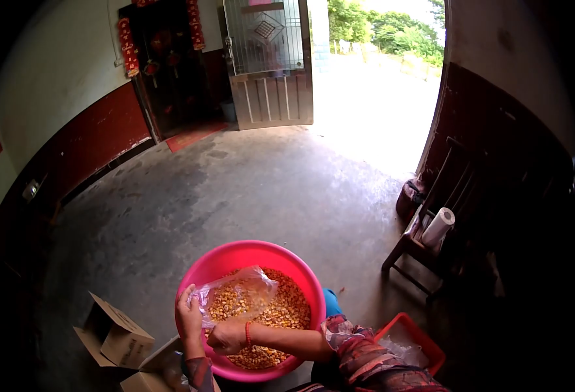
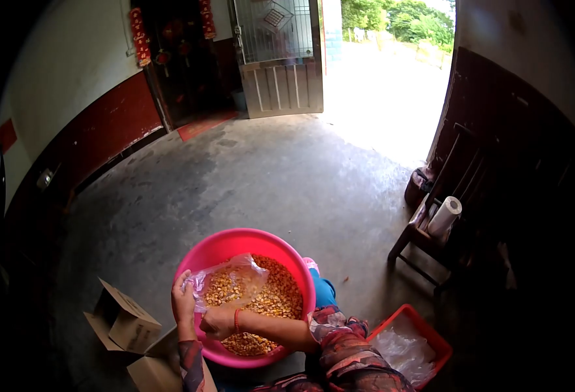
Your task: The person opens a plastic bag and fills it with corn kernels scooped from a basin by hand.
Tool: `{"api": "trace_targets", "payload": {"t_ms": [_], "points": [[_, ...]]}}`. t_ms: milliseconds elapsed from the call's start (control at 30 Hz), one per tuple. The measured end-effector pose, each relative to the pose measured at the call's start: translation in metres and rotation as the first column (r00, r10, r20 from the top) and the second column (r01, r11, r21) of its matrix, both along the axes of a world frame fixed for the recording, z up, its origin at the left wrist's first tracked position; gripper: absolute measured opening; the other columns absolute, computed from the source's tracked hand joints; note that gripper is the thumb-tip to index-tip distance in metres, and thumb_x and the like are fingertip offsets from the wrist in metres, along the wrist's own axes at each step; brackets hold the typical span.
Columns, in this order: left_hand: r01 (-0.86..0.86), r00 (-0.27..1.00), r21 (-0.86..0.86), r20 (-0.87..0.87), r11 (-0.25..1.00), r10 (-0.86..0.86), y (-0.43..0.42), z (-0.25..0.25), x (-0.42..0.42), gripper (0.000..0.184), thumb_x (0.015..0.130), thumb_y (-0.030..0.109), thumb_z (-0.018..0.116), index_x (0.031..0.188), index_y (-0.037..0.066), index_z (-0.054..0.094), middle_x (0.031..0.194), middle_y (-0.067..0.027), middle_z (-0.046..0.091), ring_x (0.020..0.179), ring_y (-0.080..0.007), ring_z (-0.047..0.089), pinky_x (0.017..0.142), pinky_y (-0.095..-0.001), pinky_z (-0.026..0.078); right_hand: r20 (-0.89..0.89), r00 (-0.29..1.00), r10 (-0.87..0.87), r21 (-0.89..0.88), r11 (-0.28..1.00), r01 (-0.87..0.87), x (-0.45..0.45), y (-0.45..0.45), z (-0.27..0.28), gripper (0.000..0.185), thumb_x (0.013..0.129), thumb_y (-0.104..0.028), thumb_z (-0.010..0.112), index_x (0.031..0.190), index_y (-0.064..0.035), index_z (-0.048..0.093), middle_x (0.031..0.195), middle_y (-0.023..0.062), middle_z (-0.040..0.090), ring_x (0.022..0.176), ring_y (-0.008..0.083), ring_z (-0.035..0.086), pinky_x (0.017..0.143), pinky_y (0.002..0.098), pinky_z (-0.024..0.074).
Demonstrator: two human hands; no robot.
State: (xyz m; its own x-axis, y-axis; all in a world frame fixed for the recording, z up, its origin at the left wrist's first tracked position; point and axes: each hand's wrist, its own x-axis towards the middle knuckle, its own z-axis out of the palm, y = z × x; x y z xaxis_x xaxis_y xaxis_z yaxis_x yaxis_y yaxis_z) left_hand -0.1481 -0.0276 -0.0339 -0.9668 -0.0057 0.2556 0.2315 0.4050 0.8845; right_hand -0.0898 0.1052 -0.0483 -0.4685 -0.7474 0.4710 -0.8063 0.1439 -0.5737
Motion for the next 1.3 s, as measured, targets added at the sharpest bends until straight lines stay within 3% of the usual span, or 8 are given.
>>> {"api": "trace_targets", "payload": {"t_ms": [67,133,200,267,367,567,1100,1300], "points": [[0.015,0.999,0.059,0.033,0.998,-0.017,0.002,0.001,0.002,0.036,0.080,0.004,0.051,0.115,0.001,0.057,0.115,-0.0154,0.058,0.106,-0.0262,0.055,0.093,-0.0316,0.041,0.068,0.998,-0.012,0.146,0.989,0.002,0.005,-0.005,-0.005,0.013,0.064,-0.015,0.059,0.071,-0.0042,0.058,0.062,0.0155,0.056,0.062,0.0340,0.056,0.059,0.0434,0.0454],[-0.023,1.000,-0.202,-0.023,0.979,0.019,0.012,0.028,0.016,0.033,0.079,0.004,0.054,0.111,0.001,0.059,0.113,-0.0154,0.058,0.106,-0.0270,0.055,0.092,-0.0325,0.042,-0.008,0.994,0.106,-0.152,0.983,-0.106,0.010,-0.012,-0.007,0.015,0.063,-0.015,0.060,0.074,-0.0050,0.059,0.072,0.0157,0.058,0.075,0.0337,0.056,0.070,0.0433,0.0446],[-0.024,0.997,-0.241,-0.083,0.970,0.004,0.011,0.017,0.012,0.031,0.079,0.004,0.054,0.109,0.000,0.059,0.110,-0.0160,0.058,0.104,-0.0289,0.055,0.091,-0.0341,0.042,-0.130,0.990,0.063,-0.099,0.992,-0.076,-0.002,-0.028,-0.046,0.020,0.063,-0.016,0.059,0.081,-0.0055,0.061,0.087,0.0156,0.058,0.089,0.0339,0.053,0.080,0.0425,0.0423],[-0.027,0.990,-0.281,-0.143,0.959,-0.014,0.009,0.008,0.009,0.029,0.078,0.004,0.054,0.106,-0.001,0.060,0.107,-0.0167,0.059,0.102,-0.0308,0.056,0.091,-0.0357,0.043,-0.192,0.968,-0.162,-0.101,0.984,0.145,-0.004,-0.032,-0.060,0.029,0.064,-0.017,0.059,0.089,-0.0033,0.060,0.098,0.0163,0.056,0.094,0.0338,0.051,0.083,0.0412,0.0423],[0.014,0.992,-0.302,-0.112,0.953,-0.050,0.008,0.003,0.008,0.029,0.078,0.005,0.055,0.106,0.000,0.060,0.108,-0.0173,0.058,0.103,-0.0320,0.055,0.091,-0.0365,0.043,-0.150,0.965,-0.214,0.025,0.975,0.220,0.003,-0.021,-0.050,0.034,0.064,-0.017,0.058,0.094,-0.0005,0.058,0.104,0.0172,0.054,0.098,0.0334,0.050,0.086,0.0401,0.0420],[0.034,0.992,-0.306,-0.102,0.952,-0.069,0.009,0.002,0.008,0.028,0.077,0.006,0.057,0.104,0.000,0.061,0.107,-0.0173,0.058,0.103,-0.0320,0.054,0.091,-0.0365,0.043,-0.137,0.965,-0.223,0.220,0.943,0.249,0.011,-0.032,-0.052,0.030,0.073,-0.019,0.053,0.095,0.0015,0.055,0.101,0.0176,0.056,0.098,0.0323,0.051,0.087,0.0407,0.0417],[0.082,0.993,-0.295,-0.056,0.952,-0.103,0.010,0.006,0.010,0.027,0.076,0.006,0.059,0.101,0.001,0.063,0.105,-0.0180,0.059,0.104,-0.0319,0.054,0.093,-0.0372,0.042,-0.152,0.964,-0.217,0.111,0.966,0.235,0.010,-0.029,-0.067,0.020,0.067,-0.017,0.054,0.080,-0.0033,0.061,0.083,0.0179,0.060,0.087,0.0342,0.056,0.082,0.0423,0.0431],[0.099,0.992,-0.289,-0.042,0.952,-0.116,0.011,0.006,0.011,0.026,0.076,0.007,0.059,0.101,0.001,0.063,0.105,-0.0181,0.059,0.104,-0.0321,0.054,0.093,-0.0377,0.042,-0.130,0.989,-0.063,0.212,0.973,0.090,0.014,-0.017,-0.044,0.022,0.070,-0.019,0.056,0.081,-0.0005,0.058,0.086,0.0226,0.059,0.086,0.0388,0.055,0.080,0.0453,0.0433]]}}
